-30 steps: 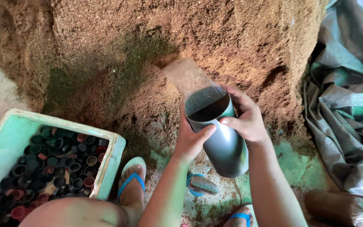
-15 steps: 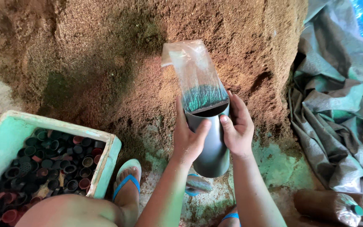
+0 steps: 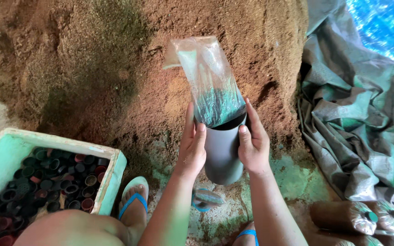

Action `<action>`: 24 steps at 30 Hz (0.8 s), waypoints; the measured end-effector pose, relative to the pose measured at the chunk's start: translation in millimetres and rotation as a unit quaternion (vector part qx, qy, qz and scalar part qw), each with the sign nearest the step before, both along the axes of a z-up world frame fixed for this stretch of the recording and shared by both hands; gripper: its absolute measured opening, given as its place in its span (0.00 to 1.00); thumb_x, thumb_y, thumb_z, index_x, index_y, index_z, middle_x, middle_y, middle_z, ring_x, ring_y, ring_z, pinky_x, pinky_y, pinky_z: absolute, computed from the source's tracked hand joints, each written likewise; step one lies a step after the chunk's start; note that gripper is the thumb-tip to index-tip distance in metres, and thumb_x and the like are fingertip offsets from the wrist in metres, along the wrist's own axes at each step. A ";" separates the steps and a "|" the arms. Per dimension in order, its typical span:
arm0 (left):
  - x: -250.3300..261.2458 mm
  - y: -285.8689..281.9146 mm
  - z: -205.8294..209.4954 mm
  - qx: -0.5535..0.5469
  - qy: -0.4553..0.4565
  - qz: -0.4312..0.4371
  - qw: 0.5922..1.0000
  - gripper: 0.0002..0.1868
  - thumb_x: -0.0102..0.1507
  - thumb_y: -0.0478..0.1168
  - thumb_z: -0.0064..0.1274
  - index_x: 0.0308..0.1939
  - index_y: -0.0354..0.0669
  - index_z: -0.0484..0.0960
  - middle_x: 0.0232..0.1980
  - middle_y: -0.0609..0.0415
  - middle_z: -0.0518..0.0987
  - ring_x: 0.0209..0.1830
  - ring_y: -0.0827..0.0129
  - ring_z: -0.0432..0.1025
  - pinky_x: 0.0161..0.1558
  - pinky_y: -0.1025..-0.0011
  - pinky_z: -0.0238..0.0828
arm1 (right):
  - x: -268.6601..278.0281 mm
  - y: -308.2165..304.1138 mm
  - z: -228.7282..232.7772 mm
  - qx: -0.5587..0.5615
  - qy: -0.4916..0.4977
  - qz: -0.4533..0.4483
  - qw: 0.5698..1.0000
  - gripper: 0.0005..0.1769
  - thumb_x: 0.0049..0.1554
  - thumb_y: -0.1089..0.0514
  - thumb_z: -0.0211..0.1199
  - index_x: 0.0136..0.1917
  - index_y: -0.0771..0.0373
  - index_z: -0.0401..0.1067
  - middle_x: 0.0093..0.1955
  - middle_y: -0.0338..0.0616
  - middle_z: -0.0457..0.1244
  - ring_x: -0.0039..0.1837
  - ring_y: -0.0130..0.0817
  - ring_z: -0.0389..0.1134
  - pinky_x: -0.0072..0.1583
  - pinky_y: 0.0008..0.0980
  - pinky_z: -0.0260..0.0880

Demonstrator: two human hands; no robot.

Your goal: The person scoops a brown granular material from a large pile into a cylindrical metal container, then pours it into a clear plastic bag. They repeat this process to fill the bag and then tie it closed.

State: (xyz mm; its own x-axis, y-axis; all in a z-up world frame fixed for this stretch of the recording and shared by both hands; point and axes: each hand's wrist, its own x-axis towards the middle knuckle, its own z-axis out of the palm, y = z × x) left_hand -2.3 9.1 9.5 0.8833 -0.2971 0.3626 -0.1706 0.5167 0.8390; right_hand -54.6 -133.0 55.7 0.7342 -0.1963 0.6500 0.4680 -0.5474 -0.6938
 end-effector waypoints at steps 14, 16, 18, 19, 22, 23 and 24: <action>-4.3 10.2 15.9 0.033 -0.069 0.018 0.997 0.44 0.72 0.56 0.35 0.81 0.36 0.33 0.83 0.27 0.38 0.83 0.37 0.35 0.79 0.44 0.30 | -8.6 16.1 -13.4 0.036 -0.071 -0.112 0.991 0.20 0.65 0.65 0.56 0.70 0.69 0.69 0.68 0.60 0.65 0.73 0.52 0.63 0.72 0.50 0.64; -6.8 11.8 20.5 0.027 -0.062 0.020 0.997 0.45 0.72 0.58 0.34 0.81 0.36 0.32 0.83 0.27 0.38 0.83 0.37 0.36 0.79 0.45 0.31 | -10.0 17.2 -11.3 0.030 -0.082 -0.113 0.990 0.20 0.64 0.65 0.59 0.69 0.68 0.70 0.68 0.61 0.66 0.73 0.53 0.64 0.72 0.51 0.64; -8.3 15.6 34.3 0.025 -0.088 0.023 0.996 0.46 0.71 0.59 0.36 0.82 0.39 0.33 0.83 0.28 0.40 0.83 0.37 0.39 0.79 0.43 0.34 | -9.0 16.1 -7.9 0.016 -0.082 -0.121 0.989 0.19 0.62 0.67 0.61 0.66 0.68 0.72 0.66 0.63 0.66 0.71 0.57 0.65 0.71 0.54 0.65; -12.2 12.5 37.6 0.024 -0.089 0.022 0.995 0.46 0.71 0.59 0.36 0.82 0.39 0.33 0.83 0.28 0.40 0.83 0.37 0.39 0.79 0.43 0.34 | -10.1 14.7 -6.3 0.016 -0.084 -0.122 0.989 0.19 0.62 0.67 0.61 0.66 0.68 0.72 0.66 0.63 0.66 0.71 0.57 0.65 0.71 0.54 0.65; -16.8 8.2 40.8 -0.023 -0.051 -0.006 0.998 0.46 0.71 0.56 0.39 0.81 0.36 0.32 0.82 0.26 0.38 0.82 0.35 0.38 0.78 0.42 0.32 | -10.8 10.6 -5.0 0.010 -0.068 -0.133 0.989 0.17 0.62 0.67 0.63 0.65 0.68 0.73 0.65 0.62 0.67 0.70 0.57 0.66 0.70 0.52 0.66; -14.9 10.2 37.2 -0.014 -0.052 -0.009 0.998 0.48 0.70 0.55 0.42 0.81 0.36 0.32 0.82 0.26 0.39 0.82 0.35 0.39 0.78 0.42 0.33 | -11.1 9.4 -7.2 0.022 -0.068 -0.133 0.989 0.17 0.62 0.67 0.62 0.65 0.69 0.73 0.65 0.62 0.67 0.70 0.56 0.67 0.70 0.52 0.66; -12.9 12.3 33.5 -0.005 -0.054 -0.013 0.998 0.49 0.69 0.55 0.44 0.81 0.35 0.33 0.82 0.26 0.40 0.82 0.35 0.40 0.78 0.41 0.34 | -11.2 8.3 -9.6 0.034 -0.068 -0.133 0.988 0.17 0.63 0.67 0.61 0.64 0.70 0.73 0.64 0.63 0.67 0.69 0.56 0.67 0.70 0.52 0.67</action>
